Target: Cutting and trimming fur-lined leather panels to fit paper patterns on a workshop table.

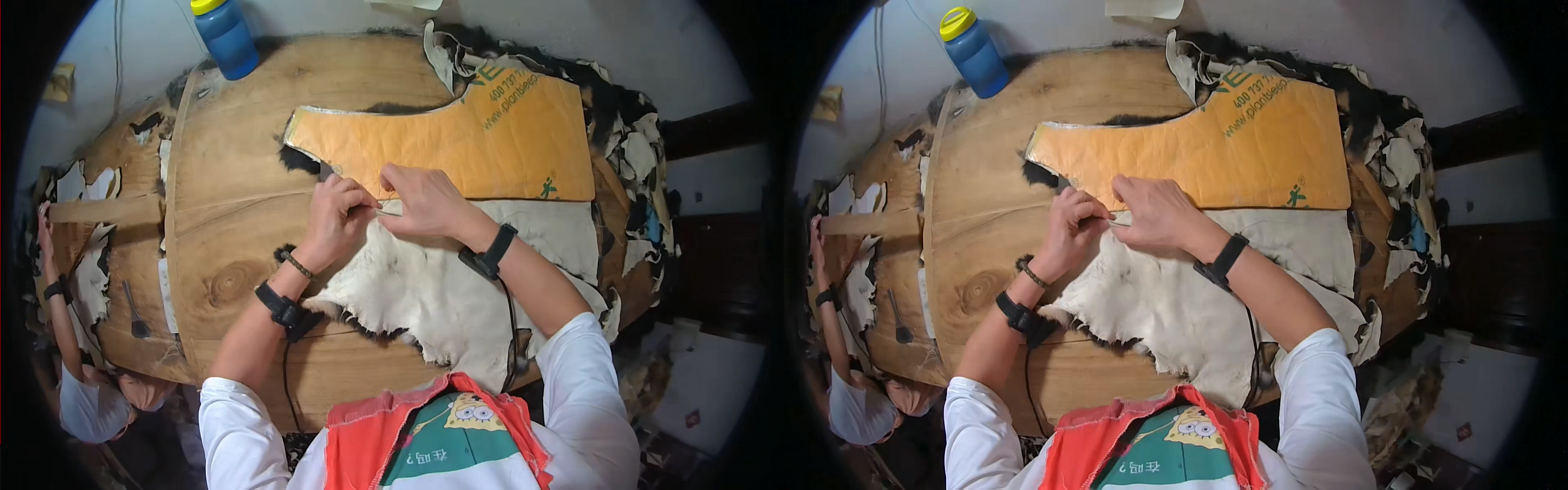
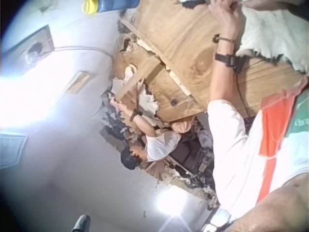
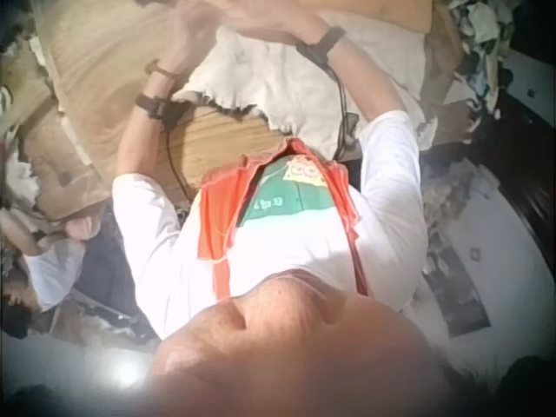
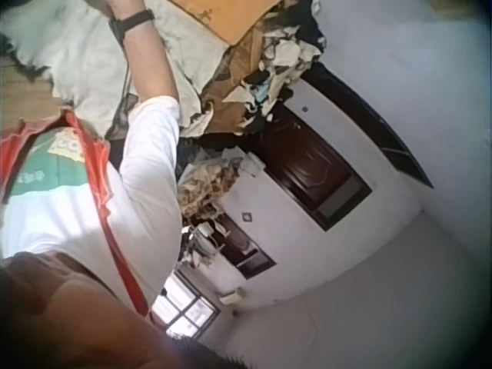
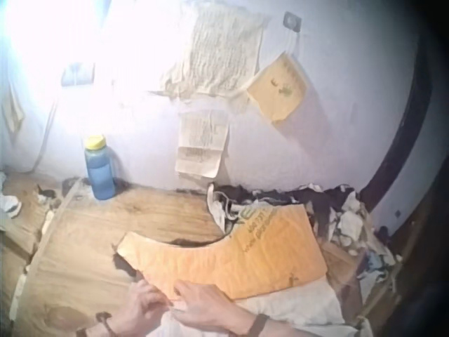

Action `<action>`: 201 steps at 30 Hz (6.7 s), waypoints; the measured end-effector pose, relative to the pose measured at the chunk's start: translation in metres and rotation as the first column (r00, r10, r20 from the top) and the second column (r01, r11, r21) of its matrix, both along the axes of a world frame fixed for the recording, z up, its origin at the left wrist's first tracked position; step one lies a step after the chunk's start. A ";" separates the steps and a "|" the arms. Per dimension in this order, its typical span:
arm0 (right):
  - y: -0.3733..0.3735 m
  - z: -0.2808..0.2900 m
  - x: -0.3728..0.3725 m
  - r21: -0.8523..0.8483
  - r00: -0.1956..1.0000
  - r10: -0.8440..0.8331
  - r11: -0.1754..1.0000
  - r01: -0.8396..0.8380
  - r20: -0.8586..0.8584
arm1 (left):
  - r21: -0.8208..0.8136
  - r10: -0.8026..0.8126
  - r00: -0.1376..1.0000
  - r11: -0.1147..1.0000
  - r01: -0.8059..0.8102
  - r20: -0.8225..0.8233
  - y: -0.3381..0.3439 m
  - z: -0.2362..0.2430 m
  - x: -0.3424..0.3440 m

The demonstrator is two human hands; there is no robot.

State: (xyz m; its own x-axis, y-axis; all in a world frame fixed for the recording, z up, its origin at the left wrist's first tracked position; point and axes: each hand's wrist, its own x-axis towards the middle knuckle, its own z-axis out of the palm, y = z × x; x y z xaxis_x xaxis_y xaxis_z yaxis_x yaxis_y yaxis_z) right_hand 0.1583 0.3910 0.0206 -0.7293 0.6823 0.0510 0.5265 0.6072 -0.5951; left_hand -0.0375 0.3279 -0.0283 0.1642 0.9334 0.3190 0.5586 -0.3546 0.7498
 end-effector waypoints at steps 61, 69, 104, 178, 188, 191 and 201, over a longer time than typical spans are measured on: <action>-0.137 0.070 0.044 -0.622 0.984 0.081 0.766 -0.164 -0.160 | 0.008 0.038 0.998 0.999 -0.038 -0.046 -0.006 0.004 0.000; -0.119 0.077 0.028 -0.251 0.981 0.143 0.953 -0.172 -0.130 | 0.120 -0.050 0.988 0.990 0.067 -0.146 -0.009 0.040 -0.004; -0.077 -0.006 0.017 -0.320 0.943 -0.322 0.905 0.279 -0.088 | -0.221 -0.223 0.972 0.954 0.201 -0.078 -0.014 0.044 -0.006; -0.095 -0.023 0.375 -0.994 0.762 -0.639 -0.081 0.070 0.106 | -0.283 -0.200 0.550 0.957 -0.069 -0.811 -0.074 0.052 0.162; -0.147 -0.013 0.482 -0.840 0.786 -0.593 0.326 0.434 0.176 | -0.320 -0.342 0.687 0.933 0.165 -0.642 -0.090 0.051 0.306; -0.147 -0.030 0.488 -0.805 0.843 -0.522 0.442 0.395 0.127 | -0.280 -0.330 0.589 0.943 0.177 -0.738 -0.097 0.050 0.312; -0.117 0.013 0.529 -0.358 0.735 -0.646 0.649 0.671 0.206 | 0.015 -0.094 0.840 0.992 0.121 -0.535 -0.085 0.050 0.363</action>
State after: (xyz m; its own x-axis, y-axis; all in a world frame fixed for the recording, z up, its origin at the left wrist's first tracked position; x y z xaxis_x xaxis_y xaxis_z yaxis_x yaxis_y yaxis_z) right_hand 0.6878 0.2739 0.0333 -0.0729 0.9347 -0.3478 0.7364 -0.1847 -0.6509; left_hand 0.3253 0.2427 0.0219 0.4200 0.8861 0.1960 0.8230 -0.4629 0.3291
